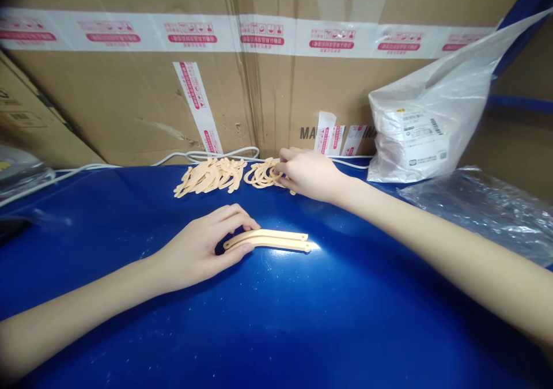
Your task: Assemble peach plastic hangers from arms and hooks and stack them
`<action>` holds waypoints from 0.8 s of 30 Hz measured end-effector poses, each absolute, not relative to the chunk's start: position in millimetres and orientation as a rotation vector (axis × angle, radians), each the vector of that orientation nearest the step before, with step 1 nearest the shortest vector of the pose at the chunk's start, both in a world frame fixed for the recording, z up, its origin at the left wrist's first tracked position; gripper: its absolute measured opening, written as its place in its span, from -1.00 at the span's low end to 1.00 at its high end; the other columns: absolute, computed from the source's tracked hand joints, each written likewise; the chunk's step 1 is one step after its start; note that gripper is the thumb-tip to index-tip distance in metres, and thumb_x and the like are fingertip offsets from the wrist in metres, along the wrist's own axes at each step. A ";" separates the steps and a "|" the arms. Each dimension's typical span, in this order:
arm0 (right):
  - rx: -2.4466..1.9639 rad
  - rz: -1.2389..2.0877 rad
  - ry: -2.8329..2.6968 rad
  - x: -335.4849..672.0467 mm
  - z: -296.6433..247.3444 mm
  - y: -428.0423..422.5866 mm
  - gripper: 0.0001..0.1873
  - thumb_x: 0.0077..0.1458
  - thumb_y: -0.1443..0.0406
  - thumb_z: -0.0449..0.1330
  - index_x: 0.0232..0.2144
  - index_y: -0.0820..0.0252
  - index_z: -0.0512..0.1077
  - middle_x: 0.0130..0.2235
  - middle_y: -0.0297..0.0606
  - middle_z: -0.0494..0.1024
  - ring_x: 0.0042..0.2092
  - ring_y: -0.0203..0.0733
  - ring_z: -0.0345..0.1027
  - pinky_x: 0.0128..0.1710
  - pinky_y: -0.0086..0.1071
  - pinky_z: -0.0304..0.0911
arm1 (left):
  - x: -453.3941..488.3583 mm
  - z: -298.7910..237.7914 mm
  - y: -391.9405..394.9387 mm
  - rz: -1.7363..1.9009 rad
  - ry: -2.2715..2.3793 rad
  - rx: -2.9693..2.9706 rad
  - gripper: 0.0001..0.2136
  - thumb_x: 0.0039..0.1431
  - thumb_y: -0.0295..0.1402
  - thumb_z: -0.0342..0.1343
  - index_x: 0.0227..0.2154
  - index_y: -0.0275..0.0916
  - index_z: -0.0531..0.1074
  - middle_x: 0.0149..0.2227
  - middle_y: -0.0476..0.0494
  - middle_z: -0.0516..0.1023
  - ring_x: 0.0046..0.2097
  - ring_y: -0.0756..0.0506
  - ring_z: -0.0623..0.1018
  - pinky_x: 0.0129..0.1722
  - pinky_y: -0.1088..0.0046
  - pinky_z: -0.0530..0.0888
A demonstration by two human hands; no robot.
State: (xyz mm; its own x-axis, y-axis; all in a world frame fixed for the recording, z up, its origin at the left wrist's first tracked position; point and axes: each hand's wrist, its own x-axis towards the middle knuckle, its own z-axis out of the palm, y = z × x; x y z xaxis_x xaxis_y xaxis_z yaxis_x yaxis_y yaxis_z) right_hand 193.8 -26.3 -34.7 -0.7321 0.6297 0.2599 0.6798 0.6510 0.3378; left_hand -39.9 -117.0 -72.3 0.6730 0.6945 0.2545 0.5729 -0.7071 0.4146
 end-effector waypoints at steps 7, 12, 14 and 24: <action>-1.071 -0.679 -2.849 183.6 -36.8 -8.5 -0.80 0.20 0.32 0.11 -0.27 0.28 0.53 -0.27 -0.10 0.49 -0.23 -0.09 0.35 -0.28 -0.32 0.03 | -41.2 -70.1 -119.1 0.545 1.010 2.595 -0.84 0.29 -0.27 -0.01 -0.15 -0.16 0.38 -0.18 -0.06 0.43 -0.18 -0.09 0.42 -0.21 0.34 0.38; -1.031 -0.675 -2.850 183.5 -33.1 -1.6 -0.75 0.26 0.32 0.04 -0.31 0.29 0.50 -0.30 -0.15 0.50 -0.28 -0.16 0.34 -0.26 -0.32 0.02 | -41.4 -71.4 -118.9 0.550 1.010 2.597 -0.84 0.30 -0.26 -0.03 -0.15 -0.16 0.37 -0.18 -0.06 0.43 -0.18 -0.09 0.42 -0.22 0.35 0.38; -1.042 -0.685 -2.815 184.0 -29.5 -4.0 -0.75 0.28 0.32 0.03 -0.28 0.31 0.50 -0.28 -0.15 0.50 -0.28 -0.16 0.34 -0.25 -0.31 0.03 | -41.6 -72.2 -118.5 0.549 1.013 2.600 -0.83 0.30 -0.26 -0.03 -0.14 -0.16 0.37 -0.17 -0.06 0.43 -0.17 -0.09 0.43 -0.21 0.34 0.38; -0.612 -0.070 -2.820 176.3 -34.9 -58.0 -0.76 0.27 0.30 0.05 -0.29 0.24 0.51 -0.31 -0.24 0.44 -0.27 -0.23 0.31 -0.28 -0.36 0.14 | -41.9 -75.7 -118.3 0.574 0.958 2.675 -0.82 0.28 -0.34 -0.04 -0.08 -0.18 0.33 -0.13 -0.09 0.43 -0.14 -0.09 0.48 -0.18 0.35 0.44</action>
State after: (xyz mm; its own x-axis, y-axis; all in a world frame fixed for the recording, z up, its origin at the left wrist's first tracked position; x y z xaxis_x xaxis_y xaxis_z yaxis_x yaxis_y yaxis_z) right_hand 176.3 -58.0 -34.9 -0.8792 0.4013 0.2568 0.4135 0.9105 -0.0069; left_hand -41.9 -118.3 -75.7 0.7077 0.6484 0.2805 0.5531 -0.7555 0.3510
